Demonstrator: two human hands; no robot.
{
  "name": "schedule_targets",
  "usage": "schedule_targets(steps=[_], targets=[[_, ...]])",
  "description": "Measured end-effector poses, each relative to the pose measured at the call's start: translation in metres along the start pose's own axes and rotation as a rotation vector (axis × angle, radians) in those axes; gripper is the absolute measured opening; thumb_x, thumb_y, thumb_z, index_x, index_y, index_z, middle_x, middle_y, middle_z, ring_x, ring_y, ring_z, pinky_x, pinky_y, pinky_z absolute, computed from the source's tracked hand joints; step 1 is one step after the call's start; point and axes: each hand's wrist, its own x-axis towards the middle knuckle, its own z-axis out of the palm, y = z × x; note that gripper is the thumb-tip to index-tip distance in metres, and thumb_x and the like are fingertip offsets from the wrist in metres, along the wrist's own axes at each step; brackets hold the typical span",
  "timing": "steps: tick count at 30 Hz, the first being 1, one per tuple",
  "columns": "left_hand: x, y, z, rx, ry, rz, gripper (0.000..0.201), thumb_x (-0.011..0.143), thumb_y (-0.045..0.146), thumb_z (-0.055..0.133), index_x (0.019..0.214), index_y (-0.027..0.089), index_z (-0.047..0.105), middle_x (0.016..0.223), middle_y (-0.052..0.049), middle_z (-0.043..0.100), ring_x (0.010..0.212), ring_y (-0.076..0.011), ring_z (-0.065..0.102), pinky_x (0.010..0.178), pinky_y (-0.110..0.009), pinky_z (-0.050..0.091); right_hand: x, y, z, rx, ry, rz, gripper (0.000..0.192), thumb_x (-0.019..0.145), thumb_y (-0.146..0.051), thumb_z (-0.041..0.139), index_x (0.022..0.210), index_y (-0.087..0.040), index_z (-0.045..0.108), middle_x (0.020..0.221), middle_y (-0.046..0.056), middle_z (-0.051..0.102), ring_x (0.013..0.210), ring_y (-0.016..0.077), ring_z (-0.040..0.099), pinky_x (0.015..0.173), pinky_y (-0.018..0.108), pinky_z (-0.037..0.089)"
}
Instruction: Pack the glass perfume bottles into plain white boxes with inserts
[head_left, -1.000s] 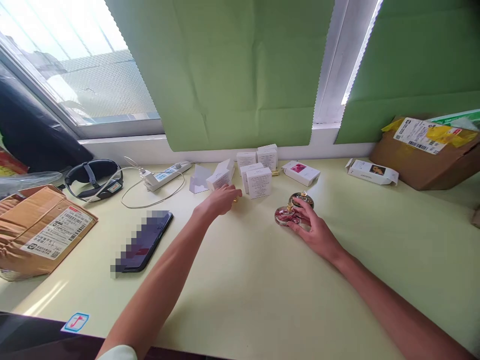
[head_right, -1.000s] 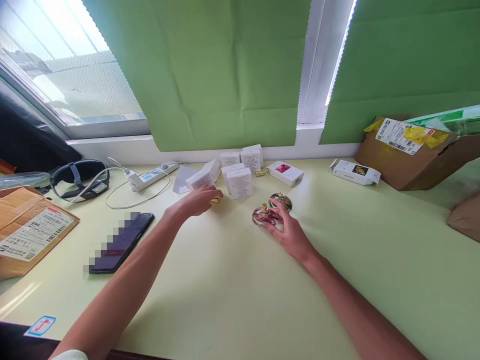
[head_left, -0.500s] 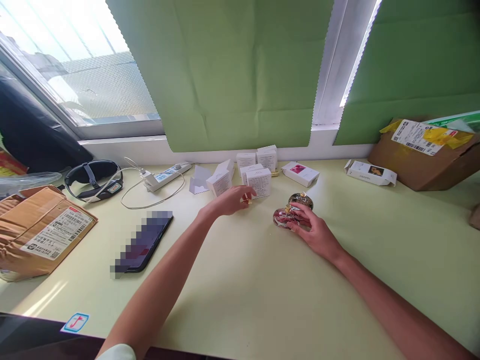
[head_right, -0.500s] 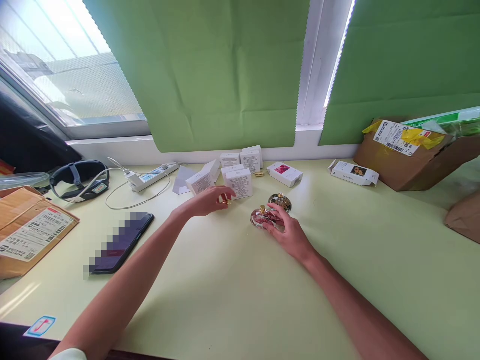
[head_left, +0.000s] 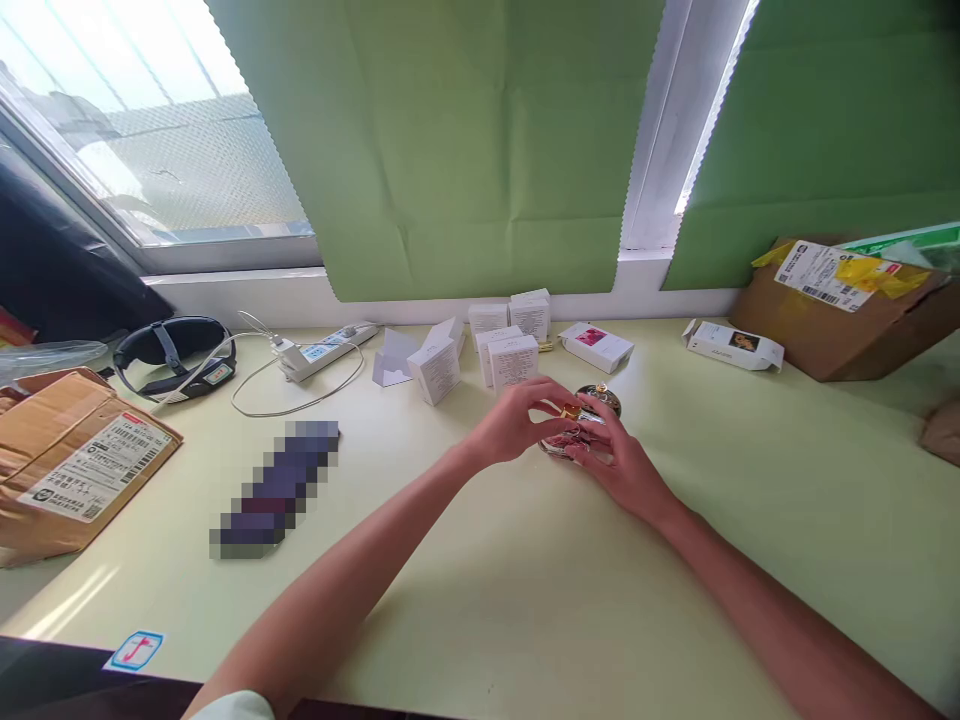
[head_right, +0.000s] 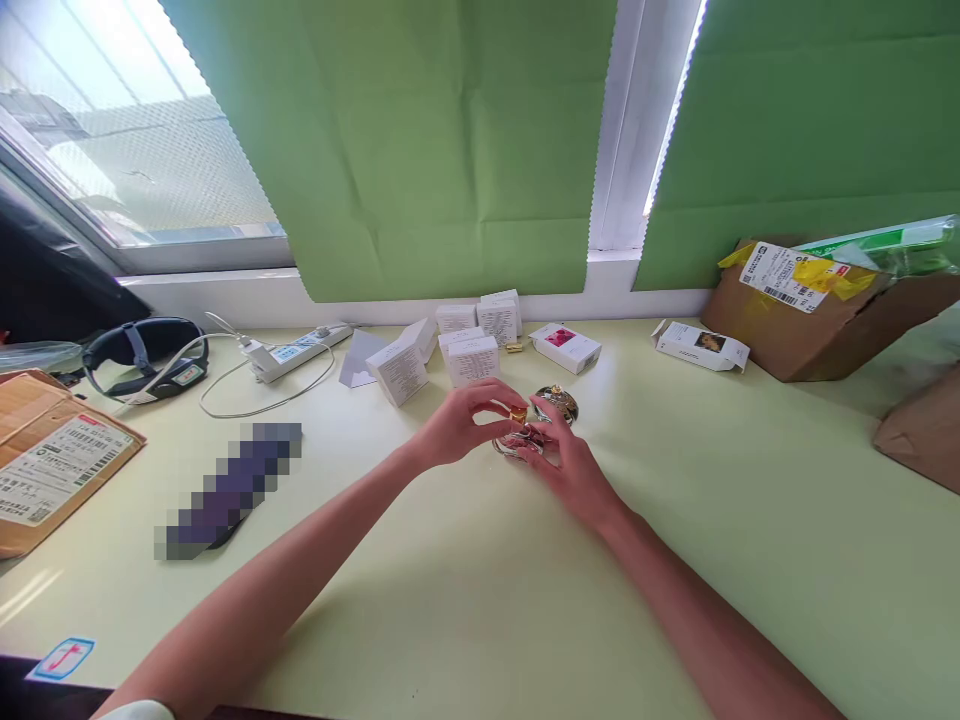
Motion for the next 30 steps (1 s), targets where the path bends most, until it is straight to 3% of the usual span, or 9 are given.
schedule_targets(steps=[6, 11, 15, 17, 19, 21, 24, 27, 30], targets=[[-0.001, -0.009, 0.000, 0.206, 0.083, 0.134, 0.020, 0.085, 0.029, 0.064, 0.102, 0.020, 0.069, 0.104, -0.008, 0.066, 0.092, -0.0164, 0.065, 0.082, -0.031, 0.053, 0.002, 0.002, 0.001, -0.007, 0.003, -0.036, 0.068, 0.089, -0.045, 0.057, 0.147, -0.034, 0.024, 0.127, 0.006, 0.063, 0.109, 0.0232, 0.065, 0.099, 0.045, 0.047], [-0.012, -0.025, 0.015, 0.272, 0.155, 0.244, 0.024, 0.088, 0.028, 0.060, 0.110, 0.020, 0.065, 0.109, -0.009, 0.065, 0.093, -0.0162, 0.065, 0.083, -0.030, 0.053, 0.000, -0.003, 0.000, -0.054, -0.012, -0.021, 0.074, 0.088, -0.045, 0.058, 0.149, -0.031, 0.019, 0.129, 0.008, 0.062, 0.114, 0.0233, 0.062, 0.102, 0.046, 0.045], [-0.026, -0.034, 0.031, 0.336, 0.152, 0.102, 0.053, 0.087, 0.035, 0.059, 0.136, 0.025, 0.043, 0.123, -0.011, 0.058, 0.104, -0.0194, 0.062, 0.090, -0.034, 0.051, -0.011, -0.024, -0.033, -0.278, -0.128, 0.044, 0.074, 0.081, -0.046, 0.065, 0.146, -0.035, 0.031, 0.138, 0.006, 0.055, 0.121, 0.0276, 0.056, 0.101, 0.047, 0.045], [-0.030, -0.036, 0.036, 0.311, 0.173, -0.023, 0.070, 0.084, 0.040, 0.063, 0.144, 0.027, 0.029, 0.121, -0.010, 0.059, 0.107, -0.0210, 0.060, 0.093, -0.038, 0.049, -0.008, -0.031, -0.064, -0.311, -0.038, 0.044, 0.059, 0.084, -0.047, 0.061, 0.138, -0.033, 0.043, 0.129, 0.007, 0.061, 0.107, 0.0256, 0.064, 0.092, 0.043, 0.052], [-0.030, -0.036, 0.037, 0.278, 0.172, -0.114, 0.080, 0.081, 0.043, 0.066, 0.147, 0.029, 0.023, 0.114, -0.009, 0.061, 0.102, -0.0214, 0.061, 0.093, -0.040, 0.048, 0.011, -0.029, -0.098, -0.364, 0.215, -0.015, 0.044, 0.086, -0.049, 0.058, 0.124, -0.029, 0.054, 0.117, 0.008, 0.066, 0.101, 0.0246, 0.065, 0.089, 0.041, 0.053], [-0.028, -0.035, 0.036, 0.250, 0.145, -0.160, 0.082, 0.078, 0.046, 0.067, 0.146, 0.029, 0.024, 0.110, -0.007, 0.062, 0.099, -0.0214, 0.062, 0.093, -0.041, 0.048, 0.045, -0.017, -0.125, -0.432, 0.401, -0.063, 0.048, 0.083, -0.053, 0.058, 0.121, -0.024, 0.053, 0.117, 0.010, 0.064, 0.107, 0.0263, 0.062, 0.090, 0.042, 0.051], [-0.026, -0.033, 0.034, 0.217, 0.126, -0.220, 0.077, 0.079, 0.051, 0.065, 0.144, 0.030, 0.030, 0.111, -0.007, 0.062, 0.099, -0.0220, 0.062, 0.093, -0.040, 0.047, 0.105, 0.010, -0.139, -0.591, 0.386, 0.087, 0.075, 0.069, -0.055, 0.070, 0.129, -0.016, 0.047, 0.132, 0.018, 0.053, 0.121, 0.0331, 0.051, 0.099, 0.047, 0.043], [-0.025, -0.032, 0.033, 0.194, 0.131, -0.270, 0.072, 0.080, 0.053, 0.063, 0.141, 0.031, 0.035, 0.113, -0.007, 0.062, 0.098, -0.0221, 0.062, 0.092, -0.039, 0.047, 0.147, 0.034, -0.126, -0.593, 0.348, 0.135, 0.090, 0.053, -0.048, 0.081, 0.129, -0.013, 0.049, 0.139, 0.022, 0.047, 0.133, 0.0405, 0.035, 0.107, 0.052, 0.031], [-0.024, -0.034, 0.032, 0.192, 0.170, -0.284, 0.070, 0.080, 0.053, 0.063, 0.141, 0.031, 0.035, 0.113, -0.007, 0.063, 0.100, -0.0224, 0.061, 0.093, -0.039, 0.046, 0.160, 0.043, -0.115, -0.534, 0.332, 0.179, 0.090, 0.051, -0.043, 0.083, 0.128, -0.012, 0.050, 0.128, 0.021, 0.057, 0.127, 0.0409, 0.044, 0.104, 0.052, 0.035]])
